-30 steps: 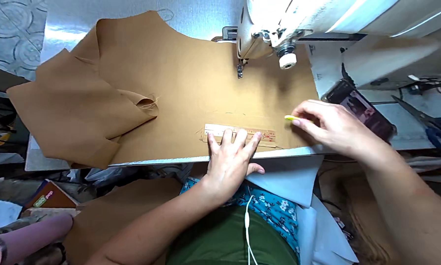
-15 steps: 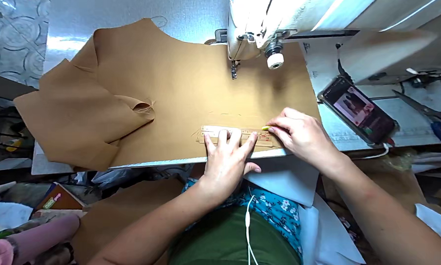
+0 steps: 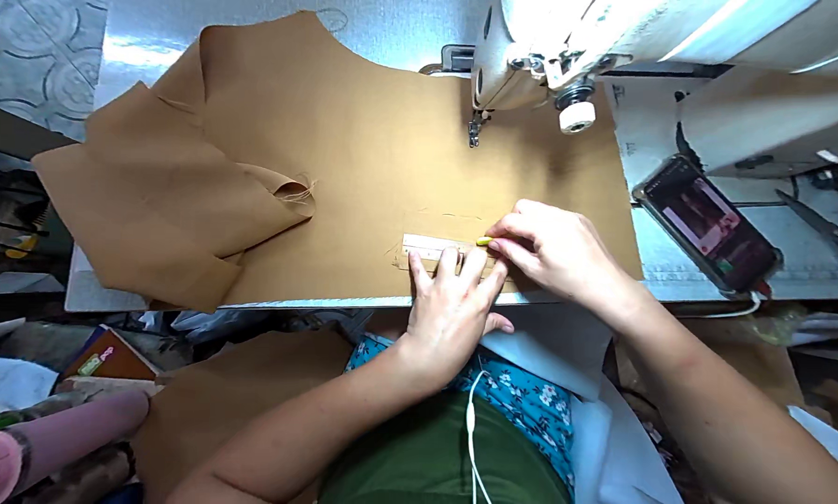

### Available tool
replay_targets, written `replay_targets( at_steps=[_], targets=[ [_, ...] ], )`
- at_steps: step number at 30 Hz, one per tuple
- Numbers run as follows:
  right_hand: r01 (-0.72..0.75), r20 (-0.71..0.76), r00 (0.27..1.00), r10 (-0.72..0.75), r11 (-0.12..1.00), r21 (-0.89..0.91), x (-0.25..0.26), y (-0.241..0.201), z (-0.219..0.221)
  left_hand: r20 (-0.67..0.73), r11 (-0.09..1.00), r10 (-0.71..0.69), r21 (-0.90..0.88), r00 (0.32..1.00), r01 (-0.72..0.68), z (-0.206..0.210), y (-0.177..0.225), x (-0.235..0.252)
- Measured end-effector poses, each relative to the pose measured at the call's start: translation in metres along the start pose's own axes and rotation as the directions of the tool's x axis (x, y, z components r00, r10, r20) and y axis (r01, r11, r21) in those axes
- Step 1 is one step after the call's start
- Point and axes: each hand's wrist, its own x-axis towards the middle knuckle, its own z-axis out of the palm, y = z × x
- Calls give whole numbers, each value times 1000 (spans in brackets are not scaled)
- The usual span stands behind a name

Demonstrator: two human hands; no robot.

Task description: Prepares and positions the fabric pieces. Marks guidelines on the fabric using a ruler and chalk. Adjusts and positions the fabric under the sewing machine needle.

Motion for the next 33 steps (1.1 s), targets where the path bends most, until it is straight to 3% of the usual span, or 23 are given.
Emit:
replay_targets(
  at_steps=[5, 9, 14, 17, 20, 23, 25, 28, 30, 33],
  targets=[
    [-250, -33, 967, 254, 964, 86, -24, 14, -28, 81, 1000, -16, -25, 997, 18, -8, 1, 3],
    [-239, -37, 970, 240, 971, 29, -50, 20, -8, 93, 1000, -9, 13, 996, 8, -16, 1, 11],
    [-263, -22, 964, 266, 961, 91, -54, 15, 4, -131, 998, -15, -64, 991, 7, -18, -19, 20],
    [-259, -18, 963, 268, 946, 196, -58, 20, -4, -203, 987, -128, -125, 971, 104, -34, -45, 22],
    [-308, -84, 933, 351, 896, 320, -87, 49, -41, -228, 967, -247, -118, 942, 225, -43, -66, 18],
    [-510, -252, 784, 568, 820, 261, -145, 99, -99, -129, 942, -336, -73, 933, 329, -36, -69, 13],
    [-674, -303, 611, 731, 682, 285, -191, 142, -131, -74, 936, -351, -41, 933, 349, -30, -63, 13],
    [-814, -307, 387, 870, 479, 328, -249, 203, -154, -108, 959, -284, -53, 953, 280, -21, -55, 15],
    [-874, -225, 320, 920, 378, 305, -264, 229, -159, -138, 975, -217, -80, 966, 207, -15, -52, 15],
    [-912, -63, 334, 941, 339, 232, -242, 232, -162, -172, 985, -153, -106, 973, 136, -13, -46, 14]
  ],
)
